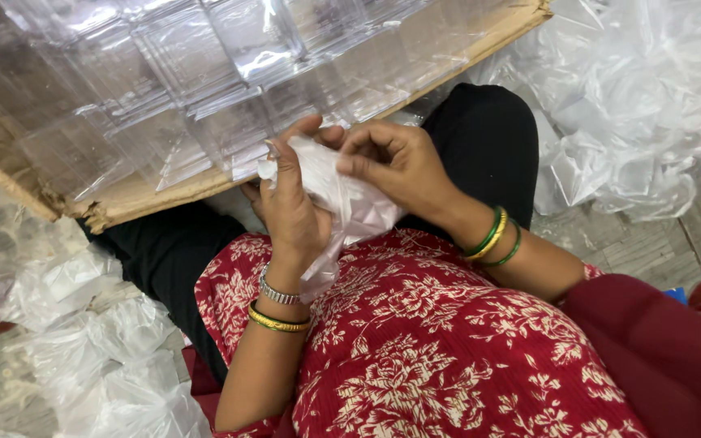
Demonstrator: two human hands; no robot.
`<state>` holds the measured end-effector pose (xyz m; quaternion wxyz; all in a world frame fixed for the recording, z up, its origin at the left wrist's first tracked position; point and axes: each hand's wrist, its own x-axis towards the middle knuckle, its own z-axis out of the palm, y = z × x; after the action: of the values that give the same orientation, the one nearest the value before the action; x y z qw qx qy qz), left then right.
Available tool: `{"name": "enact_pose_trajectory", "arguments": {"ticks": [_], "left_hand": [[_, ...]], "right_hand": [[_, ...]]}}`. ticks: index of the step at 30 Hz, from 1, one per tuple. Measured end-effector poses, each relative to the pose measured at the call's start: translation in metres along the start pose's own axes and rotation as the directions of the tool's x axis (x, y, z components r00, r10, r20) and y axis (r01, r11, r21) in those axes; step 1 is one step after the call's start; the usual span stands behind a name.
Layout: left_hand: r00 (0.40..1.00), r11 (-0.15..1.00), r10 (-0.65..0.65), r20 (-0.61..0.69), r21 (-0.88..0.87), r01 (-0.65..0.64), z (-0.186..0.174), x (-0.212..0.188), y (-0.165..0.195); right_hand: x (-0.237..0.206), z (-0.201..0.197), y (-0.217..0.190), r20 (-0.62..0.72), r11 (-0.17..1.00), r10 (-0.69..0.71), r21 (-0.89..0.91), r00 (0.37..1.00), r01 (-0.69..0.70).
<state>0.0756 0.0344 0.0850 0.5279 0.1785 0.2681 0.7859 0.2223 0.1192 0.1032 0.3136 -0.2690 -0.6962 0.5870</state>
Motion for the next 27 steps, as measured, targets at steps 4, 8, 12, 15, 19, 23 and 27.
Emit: {"name": "enact_pose_trajectory", "arguments": {"ticks": [4,8,12,15,19,23,27], "left_hand": [[0.998,0.997,0.046,-0.048,0.069,-0.042,-0.005,-0.003,0.014],[0.995,0.989,0.041,-0.095,0.146,-0.026,-0.011,-0.001,0.015],[0.999,0.985,0.01,-0.052,0.175,-0.001,-0.011,0.002,0.007],[0.999,0.979,0.027,0.021,0.202,-0.03,-0.014,0.001,0.006],[0.993,0.96,0.034,-0.109,0.28,-0.002,-0.021,0.0,0.012],[0.983,0.866,0.092,-0.157,0.501,-0.001,-0.022,-0.001,0.012],[0.993,0.729,0.012,-0.12,0.681,0.074,-0.013,-0.002,0.003]], "right_hand": [[0.006,0.03,-0.023,-0.105,0.987,-0.01,0.157,0.994,0.027],[-0.005,0.035,-0.027,-0.043,0.777,-0.47,-0.493,0.882,0.39],[-0.002,0.039,-0.005,0.008,0.984,0.007,-0.176,1.0,-0.006],[0.004,0.036,0.017,0.001,0.956,0.024,0.291,1.0,-0.023],[-0.002,0.02,0.031,0.023,0.905,0.104,0.412,0.994,-0.104],[-0.006,0.002,0.029,-0.018,0.864,0.258,0.451,0.966,-0.223],[0.003,-0.008,0.023,-0.052,0.895,0.096,0.442,0.994,-0.063]]}}
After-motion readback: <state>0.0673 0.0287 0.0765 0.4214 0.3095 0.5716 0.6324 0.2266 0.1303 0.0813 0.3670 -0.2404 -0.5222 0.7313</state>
